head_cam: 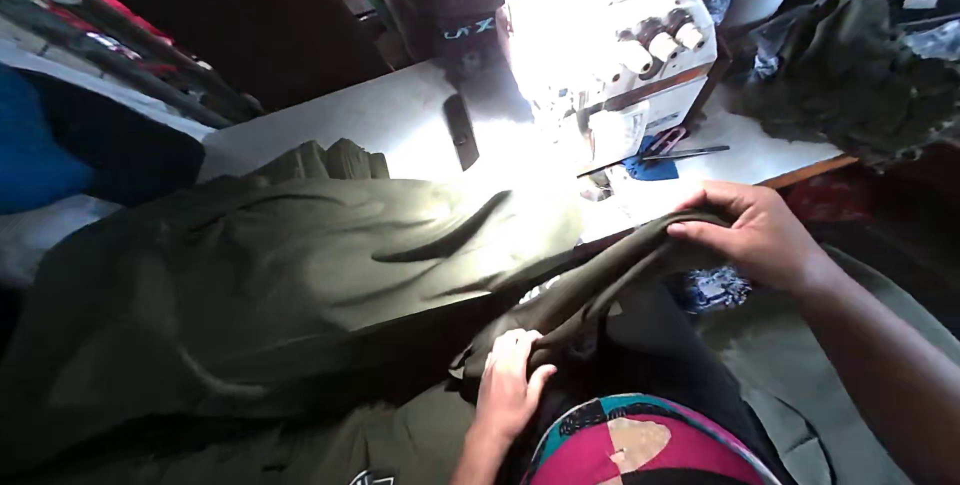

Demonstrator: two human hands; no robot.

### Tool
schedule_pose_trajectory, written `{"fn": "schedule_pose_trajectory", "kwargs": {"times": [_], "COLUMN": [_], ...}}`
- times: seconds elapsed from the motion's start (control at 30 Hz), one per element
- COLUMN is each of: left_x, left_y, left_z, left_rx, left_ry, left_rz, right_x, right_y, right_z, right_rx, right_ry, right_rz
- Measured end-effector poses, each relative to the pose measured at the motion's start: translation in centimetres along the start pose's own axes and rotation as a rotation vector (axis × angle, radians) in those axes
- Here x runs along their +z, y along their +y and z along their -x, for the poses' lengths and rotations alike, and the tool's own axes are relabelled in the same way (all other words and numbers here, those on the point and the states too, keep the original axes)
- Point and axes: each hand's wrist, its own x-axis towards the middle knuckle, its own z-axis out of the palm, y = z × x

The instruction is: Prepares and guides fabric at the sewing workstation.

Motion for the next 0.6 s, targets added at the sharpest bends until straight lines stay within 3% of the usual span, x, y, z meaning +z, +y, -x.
{"fn": "schedule_pose_trajectory", "kwargs": {"times": [0.07,0.13,0.27,0.33,0.43,0.6], "left_x": [1.1,-0.9,-8.2,-11.1,-13.7,-15.0], "left_y": [-1.3,-3.1,-4.1,-4.4,-5.4,-5.9], "left_z": [0.6,1.1,2.4,2.6,1.7,1.1], "left_rx": [-0.032,-0.075,-0.134,-0.032,0.185,0.044], "left_ry": [0.043,0.081,-0.095,-0.162,-0.099,-0.009], "left_rz": [0.004,0.146,0.714,0.898,1.117,1.219], "right_x": [-1.0,-2.0,-3.5,-3.5,-2.5,-1.5], "right_y": [0.0,0.0,-0.1,-0.4,-0.5,-1.5], "right_z": [-0.2,-0.2,-0.5,-0.8,-1.4,-2.1], "right_rx": [-0.094,-0.145,-0.154,-0.185,-0.301,-0.401], "right_ry": [0.064,0.07,-0.012,-0.048,-0.094,-0.103], "right_rz": [0.155,0.214,0.072,-0.017,-0.14,-0.229]}}
